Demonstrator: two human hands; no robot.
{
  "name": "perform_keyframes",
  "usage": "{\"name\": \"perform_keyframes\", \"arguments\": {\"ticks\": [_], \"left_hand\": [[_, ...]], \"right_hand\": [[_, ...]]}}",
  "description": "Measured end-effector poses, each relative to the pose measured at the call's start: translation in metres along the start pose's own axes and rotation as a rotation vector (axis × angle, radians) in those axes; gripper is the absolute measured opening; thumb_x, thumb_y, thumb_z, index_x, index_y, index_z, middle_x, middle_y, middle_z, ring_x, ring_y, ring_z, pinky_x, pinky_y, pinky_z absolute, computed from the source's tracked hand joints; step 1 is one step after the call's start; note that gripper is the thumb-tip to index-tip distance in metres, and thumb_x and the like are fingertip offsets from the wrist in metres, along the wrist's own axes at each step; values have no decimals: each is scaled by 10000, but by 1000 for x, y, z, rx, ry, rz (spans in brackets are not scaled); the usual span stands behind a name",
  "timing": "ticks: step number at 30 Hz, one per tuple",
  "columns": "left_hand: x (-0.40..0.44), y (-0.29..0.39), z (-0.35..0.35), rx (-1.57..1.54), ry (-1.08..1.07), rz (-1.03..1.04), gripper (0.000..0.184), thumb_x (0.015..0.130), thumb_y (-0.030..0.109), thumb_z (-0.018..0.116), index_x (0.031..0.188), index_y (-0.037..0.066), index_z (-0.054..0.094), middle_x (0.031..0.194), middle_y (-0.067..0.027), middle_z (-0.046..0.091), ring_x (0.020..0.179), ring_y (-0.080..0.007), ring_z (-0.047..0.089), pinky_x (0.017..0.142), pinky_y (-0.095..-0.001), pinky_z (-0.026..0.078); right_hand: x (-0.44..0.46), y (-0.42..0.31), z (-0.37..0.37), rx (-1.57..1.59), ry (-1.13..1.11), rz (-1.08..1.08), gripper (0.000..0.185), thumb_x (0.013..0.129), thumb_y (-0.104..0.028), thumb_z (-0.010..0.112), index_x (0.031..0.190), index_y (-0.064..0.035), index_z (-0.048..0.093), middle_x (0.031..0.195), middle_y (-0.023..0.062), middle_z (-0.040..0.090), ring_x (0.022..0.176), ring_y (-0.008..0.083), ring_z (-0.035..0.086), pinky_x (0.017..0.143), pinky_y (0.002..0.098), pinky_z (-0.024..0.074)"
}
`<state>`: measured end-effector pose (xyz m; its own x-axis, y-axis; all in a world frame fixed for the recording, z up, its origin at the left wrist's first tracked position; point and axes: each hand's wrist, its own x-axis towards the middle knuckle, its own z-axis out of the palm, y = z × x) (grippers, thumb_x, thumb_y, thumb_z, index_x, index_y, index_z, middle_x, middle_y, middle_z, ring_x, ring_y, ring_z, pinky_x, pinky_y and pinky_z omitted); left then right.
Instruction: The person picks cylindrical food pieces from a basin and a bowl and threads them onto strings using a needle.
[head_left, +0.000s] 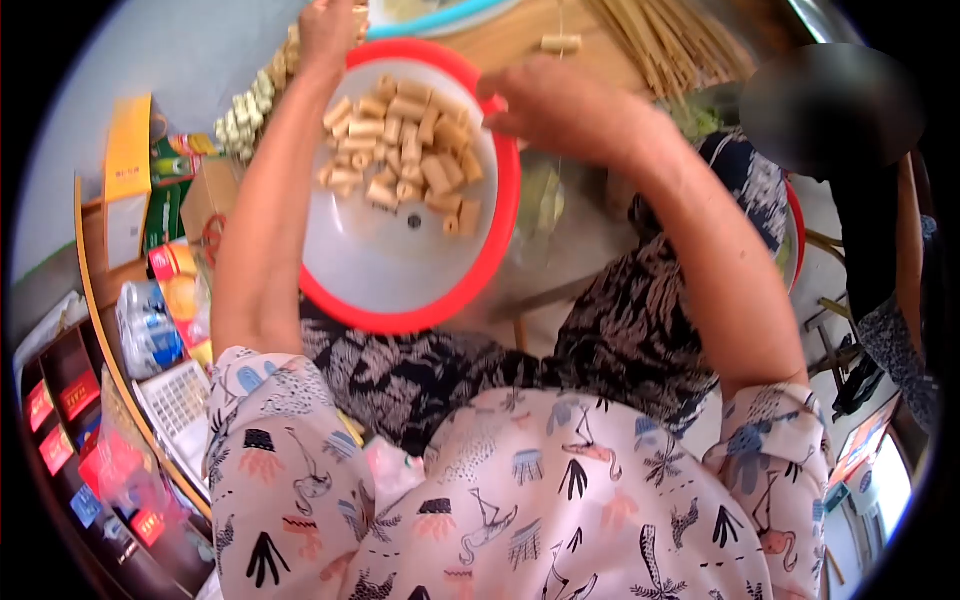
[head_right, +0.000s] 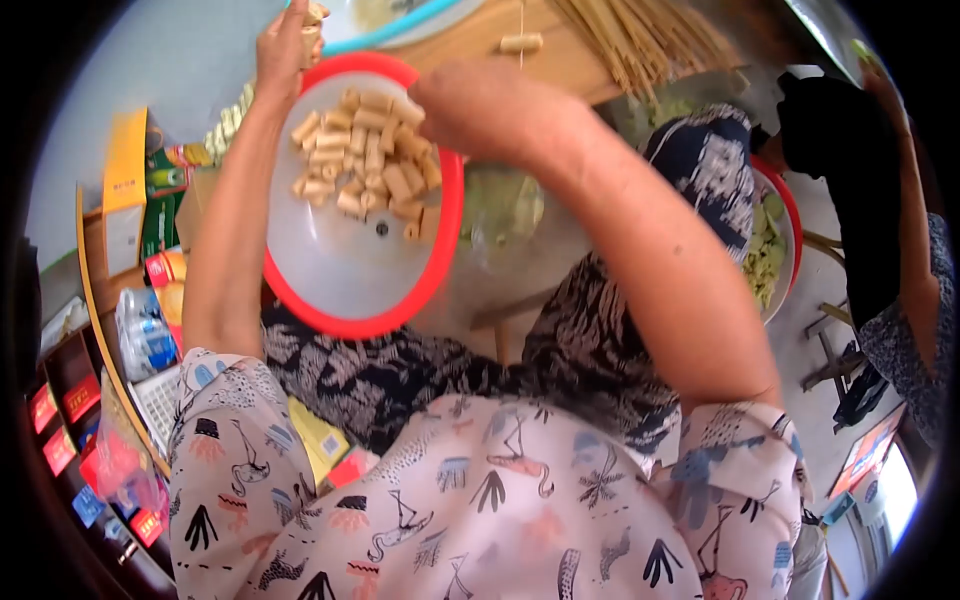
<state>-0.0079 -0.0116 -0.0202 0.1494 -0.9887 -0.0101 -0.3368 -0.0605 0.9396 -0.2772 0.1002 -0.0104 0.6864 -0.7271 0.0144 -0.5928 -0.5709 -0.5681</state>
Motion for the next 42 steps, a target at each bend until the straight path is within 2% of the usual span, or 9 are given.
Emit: {"name": "perform_keyframes", "arguments": {"ticks": [5,9,13,18,21,25,28,33,42], "left_hand": [[-67,-42,-68,479,-50,219,442,904,422,585,1114,36,635,1024,-48,600,950,-144,565,900,-269,423],[-137,-45,-75,1039,275,656,317,864,298,650,1083,70,655,1032,-68,622,935,-146,606,836,-268,462],[-210,-51,-37,402,-221,-218,215,873,208,626,1006,48,681,828,-61,656,830,-121,632,712,-245,491],[-246,-77,13,571,-408,84,328,832,240,652,1099,49,666,866,-77,676,713,-133,640,647,-265,498],[-240,-66,33,423,-433,-153,338,775,290,678,1008,45,677,952,-153,686,847,-258,660,801,-345,497],[-234,-75,48,443,-477,-202,329,761,280,690,1001,55,674,990,-156,673,838,-243,657,800,-351,510],[-228,-77,46,226,-564,-471,373,775,249,679,1105,84,630,1060,-146,643,856,-238,640,785,-370,523],[-219,-70,4,-866,-511,-586,451,866,186,570,1301,111,481,1191,-115,561,945,-192,575,756,-338,509],[-145,-28,-11,-1184,-201,-429,329,927,381,563,1091,95,573,1129,-134,545,839,-207,556,580,-239,479]], "right_hand": [[-4,1,6,65,51,-96,294,852,-235,599,1062,-30,622,840,183,656,719,312,642,680,401,498],[-4,-31,-29,129,-244,199,278,870,-186,564,1054,12,631,982,219,656,913,326,625,797,397,476],[-11,-31,-34,150,-207,82,280,869,-186,566,1055,12,632,968,218,658,915,338,622,804,406,473],[-2,-24,-21,46,-182,115,282,859,-195,577,1055,-2,640,955,215,661,926,351,617,822,420,464],[-3,-25,-22,53,-170,121,275,857,-200,578,1037,-3,643,952,217,659,920,351,618,816,421,464],[-8,-33,-29,62,-201,180,273,852,-211,578,1007,3,646,977,219,655,950,362,609,836,432,452],[-11,-27,-25,-10,-115,-4,234,899,-188,542,1005,2,628,804,165,645,732,290,614,673,381,477],[3,-5,-8,129,-184,125,322,856,-261,603,1083,-33,613,824,166,659,618,245,634,601,391,495],[2,5,2,23,-10,-37,269,835,-209,620,1017,-10,628,867,209,662,831,354,637,740,421,494]]}}
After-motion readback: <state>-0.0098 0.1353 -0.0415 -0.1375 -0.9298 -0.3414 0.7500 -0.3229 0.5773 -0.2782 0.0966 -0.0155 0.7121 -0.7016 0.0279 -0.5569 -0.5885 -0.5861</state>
